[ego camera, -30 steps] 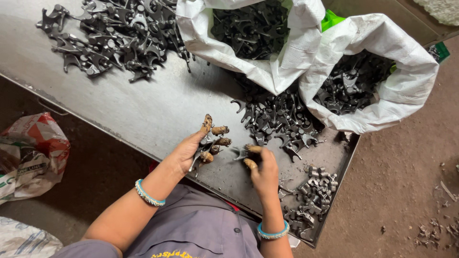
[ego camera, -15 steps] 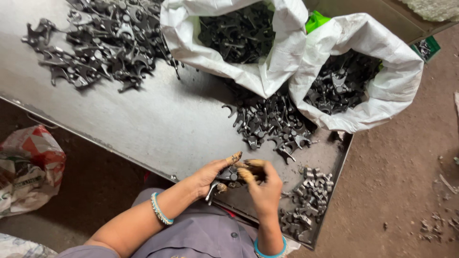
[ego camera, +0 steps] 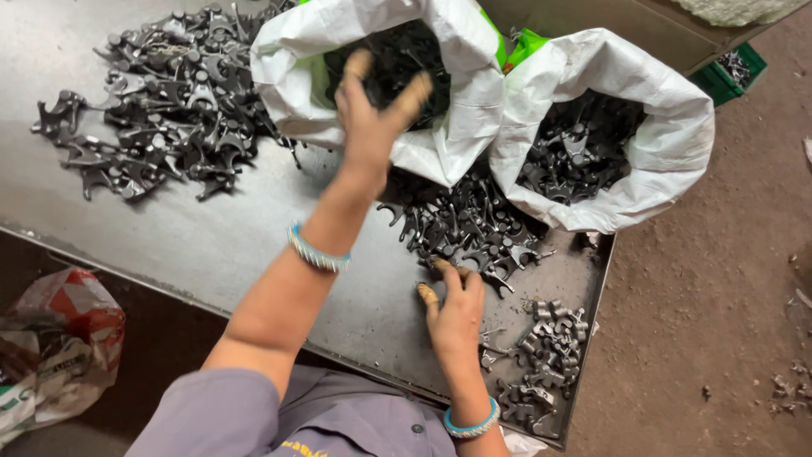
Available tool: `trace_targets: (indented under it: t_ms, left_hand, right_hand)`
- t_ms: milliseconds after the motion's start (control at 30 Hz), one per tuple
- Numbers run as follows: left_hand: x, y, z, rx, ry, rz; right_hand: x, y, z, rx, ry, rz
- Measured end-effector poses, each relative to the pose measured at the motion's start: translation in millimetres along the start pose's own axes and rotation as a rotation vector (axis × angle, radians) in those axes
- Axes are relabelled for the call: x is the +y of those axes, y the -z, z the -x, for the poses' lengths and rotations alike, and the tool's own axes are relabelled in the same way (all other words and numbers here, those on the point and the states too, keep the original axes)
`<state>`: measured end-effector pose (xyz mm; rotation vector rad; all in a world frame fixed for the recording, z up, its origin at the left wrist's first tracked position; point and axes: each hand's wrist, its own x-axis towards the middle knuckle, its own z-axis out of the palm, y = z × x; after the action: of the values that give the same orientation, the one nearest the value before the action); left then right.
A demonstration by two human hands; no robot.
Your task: The person sorts small dark metal castings on a metal table, picking up individual parts by hand, turning them over, and placing them into separate piles and into white woven sacks. They repeatedly gather parts from the table surface and move rejected pieces aside while working through the pile.
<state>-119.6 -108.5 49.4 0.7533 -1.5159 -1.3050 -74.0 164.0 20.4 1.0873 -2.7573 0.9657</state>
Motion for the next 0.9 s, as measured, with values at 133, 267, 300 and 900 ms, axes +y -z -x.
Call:
trace_targets:
  t_ms: [133,267,300,900]
  left_hand:
    - [-15.9,22.4,90.4,-0.376,-0.289,-0.364]
    - [-29.7,25.3,108.0,-0.564,-0.455,-0.523]
    - [-30.5,25.4,105.7,-0.632,-0.422,-0.552]
    - [-18.8,69.7,131.4,-0.944,-0.074,-0.355]
  right_hand:
    - [-0.2,-8.0,-2.1,-0.021,-0.001,0.040]
    - [7.5,-2.6,7.3,-0.091,0.007,0.003]
    - [8.6,-0.3,13.0,-0.096,0.031,-0.019]
    - [90.5,-0.5,56.7,-0.176,-0.894,-1.548]
